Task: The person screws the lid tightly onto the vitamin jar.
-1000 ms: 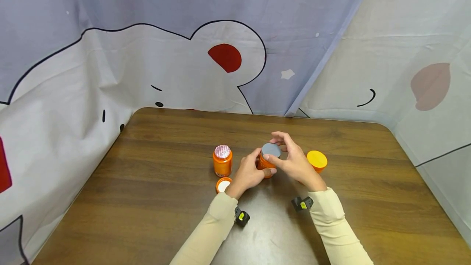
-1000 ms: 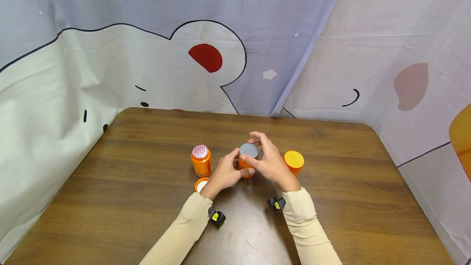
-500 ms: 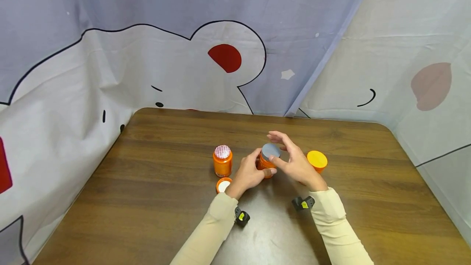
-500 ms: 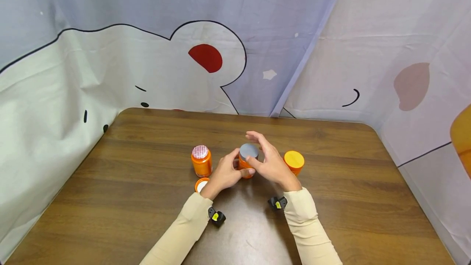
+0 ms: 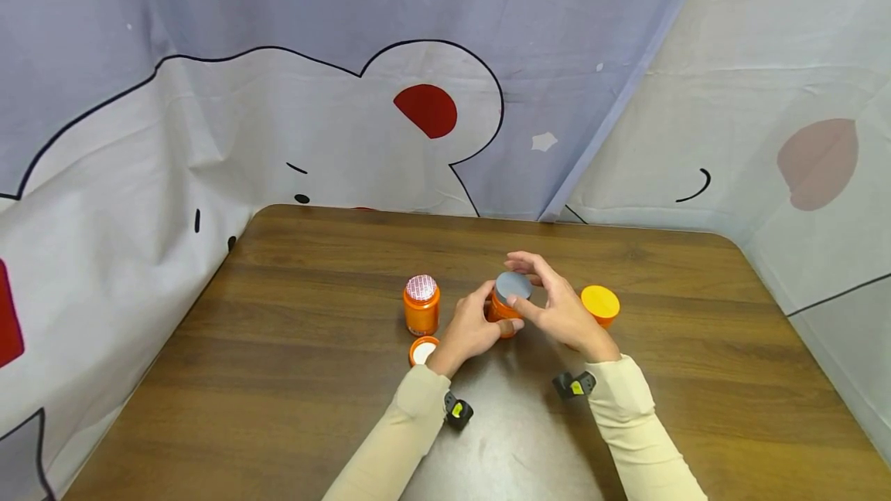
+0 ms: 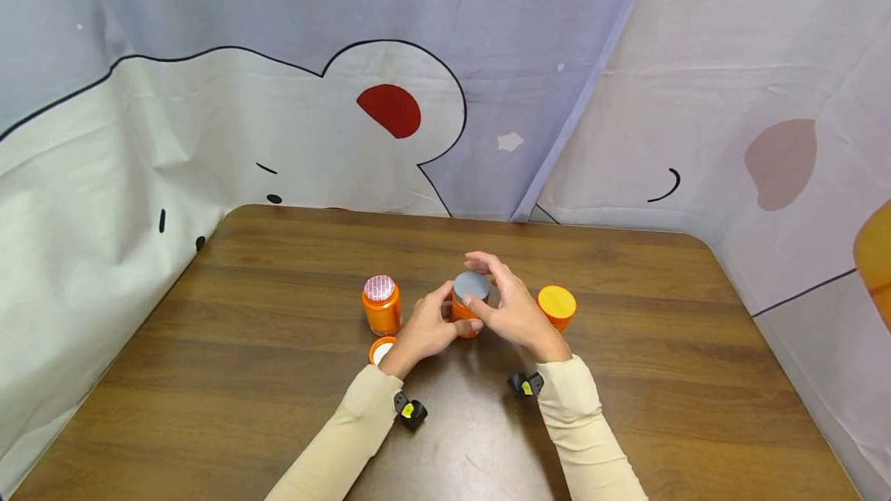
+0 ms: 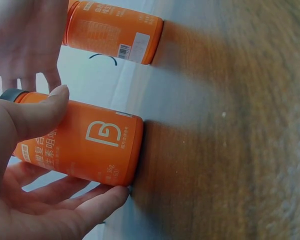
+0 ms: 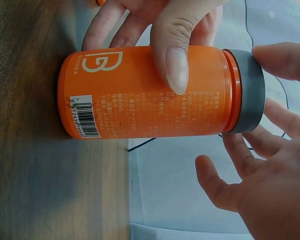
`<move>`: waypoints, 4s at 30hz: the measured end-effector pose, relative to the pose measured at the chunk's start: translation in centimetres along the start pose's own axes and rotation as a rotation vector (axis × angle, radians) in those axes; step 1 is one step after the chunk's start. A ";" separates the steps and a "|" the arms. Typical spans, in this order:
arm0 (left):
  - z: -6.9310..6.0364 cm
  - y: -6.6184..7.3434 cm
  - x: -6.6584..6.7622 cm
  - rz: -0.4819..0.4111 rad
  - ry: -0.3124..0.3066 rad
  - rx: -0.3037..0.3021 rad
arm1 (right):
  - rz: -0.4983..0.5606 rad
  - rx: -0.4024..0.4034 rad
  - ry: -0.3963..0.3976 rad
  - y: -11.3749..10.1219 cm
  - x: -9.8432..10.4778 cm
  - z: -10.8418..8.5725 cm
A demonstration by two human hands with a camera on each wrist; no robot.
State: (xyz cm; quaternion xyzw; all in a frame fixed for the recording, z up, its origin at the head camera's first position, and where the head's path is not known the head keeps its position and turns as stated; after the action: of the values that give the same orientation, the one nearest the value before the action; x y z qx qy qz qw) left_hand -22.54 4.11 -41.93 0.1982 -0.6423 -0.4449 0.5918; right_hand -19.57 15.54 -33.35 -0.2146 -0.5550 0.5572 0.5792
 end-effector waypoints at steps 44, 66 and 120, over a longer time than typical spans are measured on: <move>0.0 0.1 0.1 -0.006 -0.005 0.000 | 0.021 -0.032 -0.012 0.3 0.1 0.0; 0.1 0.0 0.0 -0.001 -0.005 -0.018 | -0.071 -0.006 0.086 3.7 0.3 0.7; 0.2 -0.1 0.2 -0.082 0.066 -0.004 | -0.036 0.010 -0.038 0.8 0.0 -0.1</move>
State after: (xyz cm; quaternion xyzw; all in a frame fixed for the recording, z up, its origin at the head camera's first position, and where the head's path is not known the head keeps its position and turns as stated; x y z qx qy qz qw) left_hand -22.80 3.94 -41.83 0.2376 -0.6131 -0.4631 0.5943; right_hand -19.85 15.79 -34.09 -0.1911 -0.5671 0.5534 0.5794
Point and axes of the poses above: each hand's wrist, its own z-axis towards the middle knuckle, its own x-axis out of the back of the hand, y = z × x, the point moved 6 cm from there along z, towards the middle knuckle, and after that the axes turned 7 degrees about z, right-handed, at the moved point
